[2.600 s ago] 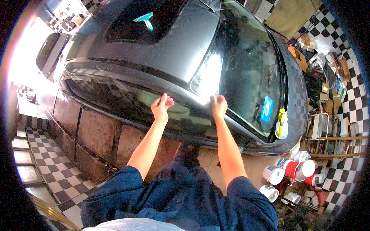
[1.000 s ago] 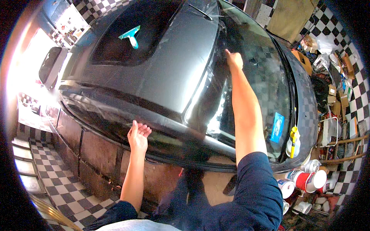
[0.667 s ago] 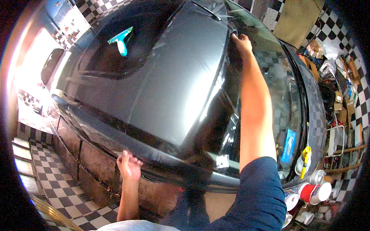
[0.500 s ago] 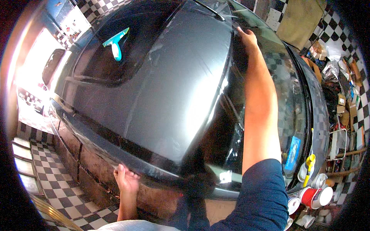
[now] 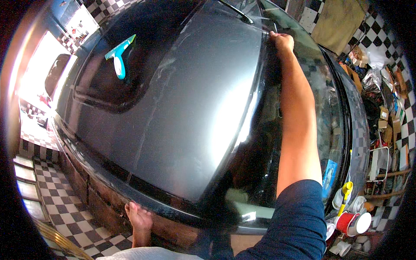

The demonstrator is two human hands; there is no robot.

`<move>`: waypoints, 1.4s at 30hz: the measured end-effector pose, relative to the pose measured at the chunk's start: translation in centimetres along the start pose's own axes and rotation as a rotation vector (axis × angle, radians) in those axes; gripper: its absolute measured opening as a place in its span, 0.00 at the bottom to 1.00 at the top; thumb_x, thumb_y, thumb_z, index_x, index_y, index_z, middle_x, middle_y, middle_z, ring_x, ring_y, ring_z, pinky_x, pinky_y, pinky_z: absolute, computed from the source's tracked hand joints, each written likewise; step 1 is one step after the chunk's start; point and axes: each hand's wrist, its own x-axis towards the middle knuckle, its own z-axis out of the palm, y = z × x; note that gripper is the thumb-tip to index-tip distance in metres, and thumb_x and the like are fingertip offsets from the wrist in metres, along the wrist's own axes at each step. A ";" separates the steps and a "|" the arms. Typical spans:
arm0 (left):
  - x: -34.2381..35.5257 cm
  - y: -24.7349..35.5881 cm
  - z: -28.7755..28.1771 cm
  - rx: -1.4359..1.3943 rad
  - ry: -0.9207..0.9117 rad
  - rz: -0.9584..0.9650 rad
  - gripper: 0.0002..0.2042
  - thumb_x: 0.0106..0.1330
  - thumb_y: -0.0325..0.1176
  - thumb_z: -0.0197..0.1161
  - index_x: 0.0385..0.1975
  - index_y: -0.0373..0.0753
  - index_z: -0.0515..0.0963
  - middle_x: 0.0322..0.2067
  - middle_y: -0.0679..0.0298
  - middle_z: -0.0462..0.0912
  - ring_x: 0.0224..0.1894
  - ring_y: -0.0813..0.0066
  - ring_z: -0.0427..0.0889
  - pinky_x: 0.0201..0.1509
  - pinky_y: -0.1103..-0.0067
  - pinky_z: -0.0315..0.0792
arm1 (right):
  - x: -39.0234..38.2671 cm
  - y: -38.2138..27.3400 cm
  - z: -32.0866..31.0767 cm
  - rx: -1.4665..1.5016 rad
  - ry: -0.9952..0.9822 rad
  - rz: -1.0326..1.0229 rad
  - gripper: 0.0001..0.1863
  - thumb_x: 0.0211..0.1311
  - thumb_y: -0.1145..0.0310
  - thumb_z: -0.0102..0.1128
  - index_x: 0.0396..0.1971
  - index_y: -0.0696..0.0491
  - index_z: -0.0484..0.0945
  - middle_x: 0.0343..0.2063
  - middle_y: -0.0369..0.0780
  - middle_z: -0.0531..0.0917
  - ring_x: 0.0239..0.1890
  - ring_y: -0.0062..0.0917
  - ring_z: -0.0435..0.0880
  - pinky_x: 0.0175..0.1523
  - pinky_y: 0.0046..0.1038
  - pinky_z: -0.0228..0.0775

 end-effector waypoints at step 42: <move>-0.4 1.1 5.6 -0.067 -0.420 0.008 0.09 0.58 0.32 0.66 0.28 0.32 0.77 0.23 0.57 0.81 0.23 0.68 0.82 0.30 0.71 0.80 | -56.7 -5.1 -18.0 -0.615 -0.369 -0.491 0.30 0.65 0.65 0.49 0.64 0.56 0.54 0.64 0.50 0.54 0.63 0.45 0.57 0.66 0.39 0.50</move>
